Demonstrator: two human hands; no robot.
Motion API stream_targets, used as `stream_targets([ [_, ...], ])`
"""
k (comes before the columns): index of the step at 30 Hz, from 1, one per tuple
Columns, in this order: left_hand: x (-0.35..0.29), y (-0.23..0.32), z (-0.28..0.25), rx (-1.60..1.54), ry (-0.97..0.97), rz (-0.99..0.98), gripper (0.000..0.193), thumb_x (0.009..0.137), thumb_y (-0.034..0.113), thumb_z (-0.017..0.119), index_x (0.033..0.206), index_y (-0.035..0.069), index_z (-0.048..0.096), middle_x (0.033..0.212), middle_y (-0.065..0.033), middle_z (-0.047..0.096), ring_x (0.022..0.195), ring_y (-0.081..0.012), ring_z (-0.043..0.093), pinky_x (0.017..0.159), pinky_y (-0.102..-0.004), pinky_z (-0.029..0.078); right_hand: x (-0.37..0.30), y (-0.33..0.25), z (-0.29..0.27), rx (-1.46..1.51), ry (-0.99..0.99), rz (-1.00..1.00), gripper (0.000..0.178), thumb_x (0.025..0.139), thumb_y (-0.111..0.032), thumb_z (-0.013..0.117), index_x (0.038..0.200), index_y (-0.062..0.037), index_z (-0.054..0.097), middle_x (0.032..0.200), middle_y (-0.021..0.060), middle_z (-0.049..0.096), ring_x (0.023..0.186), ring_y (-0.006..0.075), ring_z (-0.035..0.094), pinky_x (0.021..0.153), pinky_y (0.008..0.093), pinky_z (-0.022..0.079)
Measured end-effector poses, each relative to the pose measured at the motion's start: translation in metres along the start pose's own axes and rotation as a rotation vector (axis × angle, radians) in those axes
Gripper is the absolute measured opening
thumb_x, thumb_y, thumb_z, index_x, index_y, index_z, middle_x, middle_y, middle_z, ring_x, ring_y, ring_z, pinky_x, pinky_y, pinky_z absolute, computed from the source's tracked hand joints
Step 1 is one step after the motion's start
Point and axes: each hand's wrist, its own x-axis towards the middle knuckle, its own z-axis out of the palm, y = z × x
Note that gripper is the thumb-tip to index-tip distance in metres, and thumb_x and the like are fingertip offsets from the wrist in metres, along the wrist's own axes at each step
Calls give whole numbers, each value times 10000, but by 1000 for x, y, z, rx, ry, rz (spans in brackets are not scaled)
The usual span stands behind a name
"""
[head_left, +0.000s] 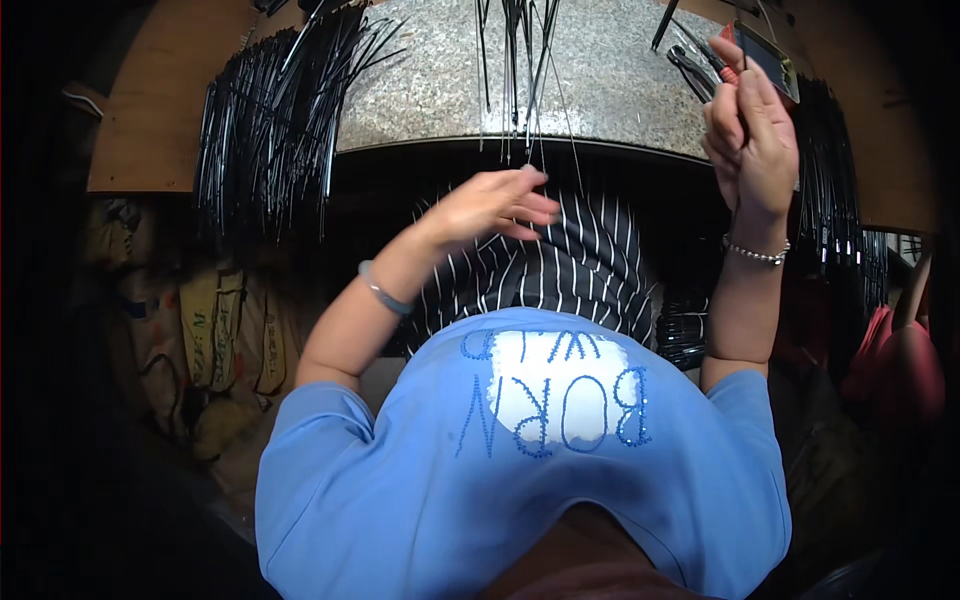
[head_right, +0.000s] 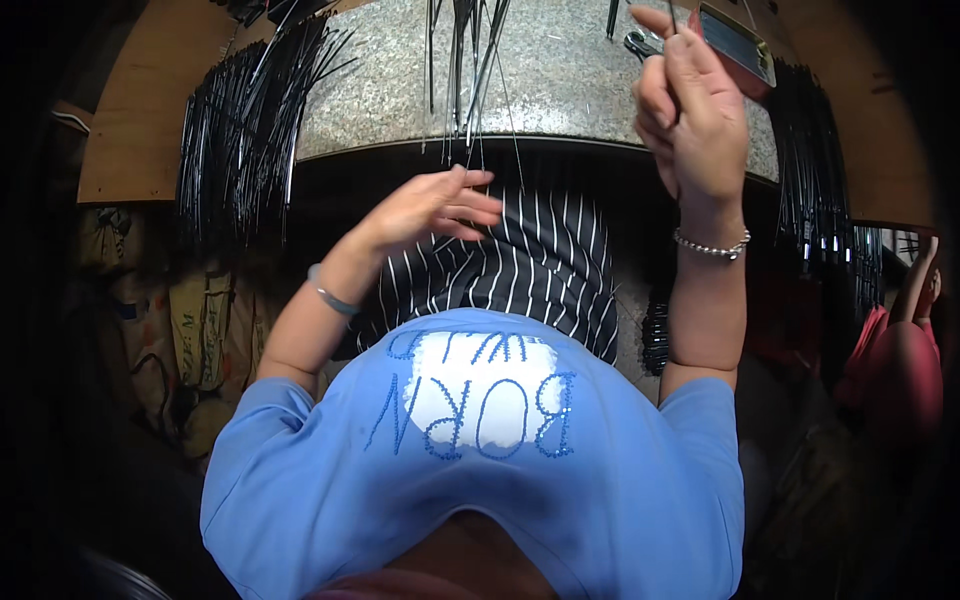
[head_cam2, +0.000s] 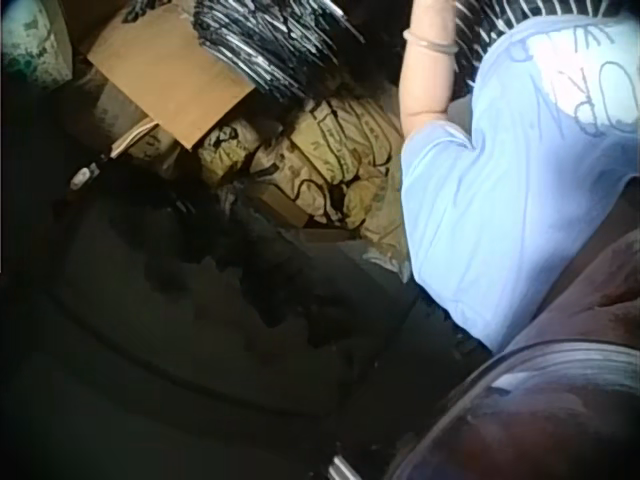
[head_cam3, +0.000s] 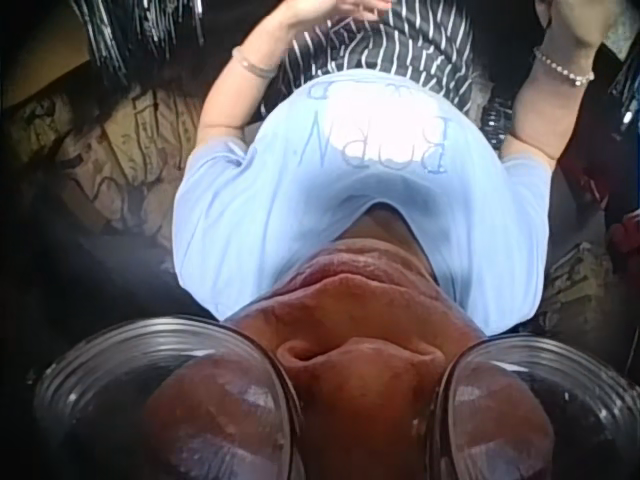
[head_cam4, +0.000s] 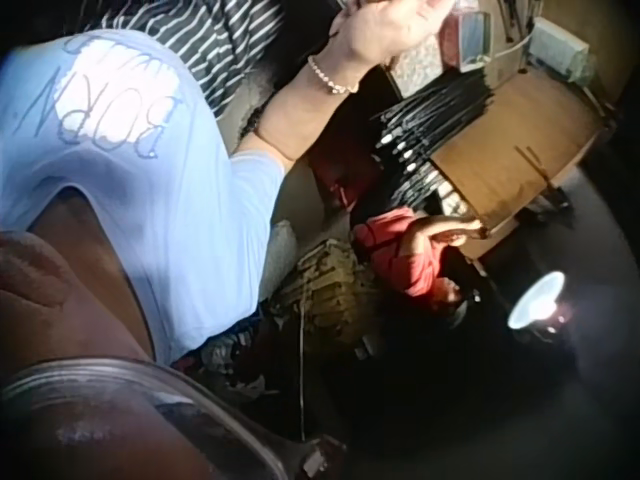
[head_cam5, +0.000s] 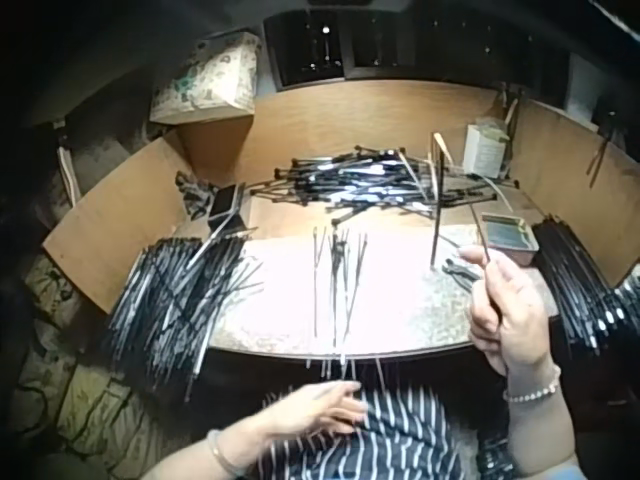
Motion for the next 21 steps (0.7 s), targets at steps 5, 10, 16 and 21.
stream_targets([
  [5,45,-15,35,-590,-186,181,434,981,375,389,1080,-30,508,840,-157,625,706,-184,619,587,-256,519,1,5,-3,-37,-30,-44,344,1002,-189,355,1274,6,433,541,-46,376,400,7,234,329,136,216],
  [10,30,22,57,-598,-344,303,367,990,342,382,912,10,516,672,-92,587,554,-131,562,492,-228,475,-5,9,-5,-151,18,-84,321,999,-186,369,1251,-3,444,603,-5,497,431,20,338,372,150,303],
  [16,13,36,79,-175,-234,423,332,995,303,385,845,35,513,622,-66,568,511,-107,532,472,-204,446,-3,29,11,-301,48,-106,342,1003,-187,349,1274,14,403,820,101,633,621,86,552,569,197,476],
  [21,27,19,80,-24,-290,445,344,1002,268,361,853,17,543,621,-71,582,511,-114,545,475,-204,450,-2,31,40,-154,-38,-12,345,1001,-187,355,1279,15,383,817,112,623,588,101,568,536,192,478],
])
